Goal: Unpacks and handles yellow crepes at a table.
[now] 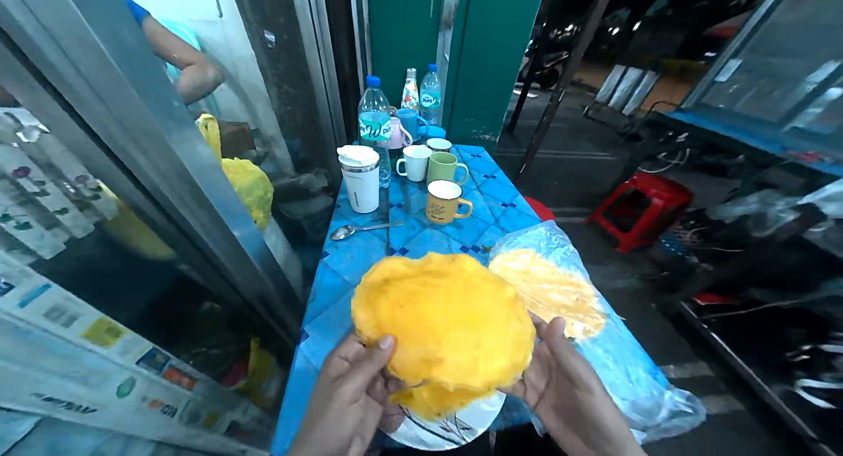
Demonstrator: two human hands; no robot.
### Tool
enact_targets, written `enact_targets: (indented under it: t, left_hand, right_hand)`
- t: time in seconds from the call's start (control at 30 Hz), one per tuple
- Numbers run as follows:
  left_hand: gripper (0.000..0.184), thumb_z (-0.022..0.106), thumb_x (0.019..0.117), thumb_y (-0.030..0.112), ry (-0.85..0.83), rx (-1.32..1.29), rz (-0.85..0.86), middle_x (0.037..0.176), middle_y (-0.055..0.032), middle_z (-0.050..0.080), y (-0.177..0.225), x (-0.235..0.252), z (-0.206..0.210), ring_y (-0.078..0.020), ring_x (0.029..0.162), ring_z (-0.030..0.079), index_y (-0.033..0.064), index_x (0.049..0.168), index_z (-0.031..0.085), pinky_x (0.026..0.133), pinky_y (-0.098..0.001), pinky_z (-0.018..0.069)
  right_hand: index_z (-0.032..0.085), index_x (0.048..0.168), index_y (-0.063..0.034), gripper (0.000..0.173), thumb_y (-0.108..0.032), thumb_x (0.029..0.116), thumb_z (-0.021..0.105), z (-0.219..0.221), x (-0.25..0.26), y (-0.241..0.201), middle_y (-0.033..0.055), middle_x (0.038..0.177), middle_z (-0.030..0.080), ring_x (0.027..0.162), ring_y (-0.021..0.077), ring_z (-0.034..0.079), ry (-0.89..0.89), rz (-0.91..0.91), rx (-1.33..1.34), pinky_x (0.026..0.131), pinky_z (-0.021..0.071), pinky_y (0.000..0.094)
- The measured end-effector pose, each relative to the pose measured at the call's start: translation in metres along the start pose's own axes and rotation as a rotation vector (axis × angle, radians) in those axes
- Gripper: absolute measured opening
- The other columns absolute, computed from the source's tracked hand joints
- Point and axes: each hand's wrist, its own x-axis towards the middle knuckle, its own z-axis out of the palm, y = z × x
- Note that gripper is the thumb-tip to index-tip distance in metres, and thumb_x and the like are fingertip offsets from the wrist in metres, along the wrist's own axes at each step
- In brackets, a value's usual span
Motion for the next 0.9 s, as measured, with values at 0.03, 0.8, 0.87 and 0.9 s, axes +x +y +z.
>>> enact_targets:
  t: [0.03, 0.8, 0.87, 0.9]
  left_hand:
    - [0.018, 0.048, 0.1018, 0.003, -0.06, 0.028, -0.002, 0.1, -0.0177, 0.074, 0.003, 0.003, -0.006, -0.0246, 0.084, 0.076, -0.0021, 0.115, 0.058, 0.075, -0.0402, 0.0655]
    - [0.025, 0.069, 0.0858, -0.005, 0.074, 0.233, 0.116, 0.094, -0.0167, 0.072, -0.035, -0.006, 0.006, -0.0206, 0.078, 0.074, -0.0067, 0.11, 0.062, 0.071, -0.0338, 0.0645]
    - [0.025, 0.068, 0.0867, -0.004, 0.083, 0.244, 0.119, 0.095, -0.0172, 0.072, -0.035, -0.008, 0.006, -0.0215, 0.079, 0.074, -0.0065, 0.11, 0.062, 0.07, -0.0343, 0.0646]
    - [0.024, 0.067, 0.0875, -0.004, 0.079, 0.243, 0.12, 0.095, -0.017, 0.072, -0.035, -0.009, 0.006, -0.0214, 0.079, 0.074, -0.0063, 0.111, 0.062, 0.07, -0.0341, 0.0645]
  right_hand:
    - [0.047, 0.141, -0.0081, 0.068, -0.051, 0.0928, 0.07, -0.001, -0.001, -0.002, 0.0195, 0.118, 0.07, 0.098, 0.031, 0.074, -0.032, 0.019, 0.018, 0.078, 0.0647, 0.0468]
    - [0.023, 0.162, -0.0231, 0.102, -0.043, 0.0833, 0.084, -0.005, -0.007, 0.034, 0.0084, 0.164, 0.033, 0.145, 0.0238, 0.043, 0.258, -0.856, -1.15, 0.114, 0.046, 0.0439]
    - [0.049, 0.15, -0.0193, 0.072, -0.048, 0.0899, 0.076, -0.001, -0.007, 0.033, 0.0112, 0.162, 0.038, 0.151, 0.0333, 0.033, 0.129, -0.921, -1.331, 0.12, 0.0337, 0.0609]
    - [0.057, 0.144, -0.0205, 0.062, -0.051, 0.0921, 0.072, 0.001, -0.007, 0.035, 0.0098, 0.162, 0.04, 0.153, 0.0354, 0.031, 0.075, -0.902, -1.376, 0.12, 0.0306, 0.0667]
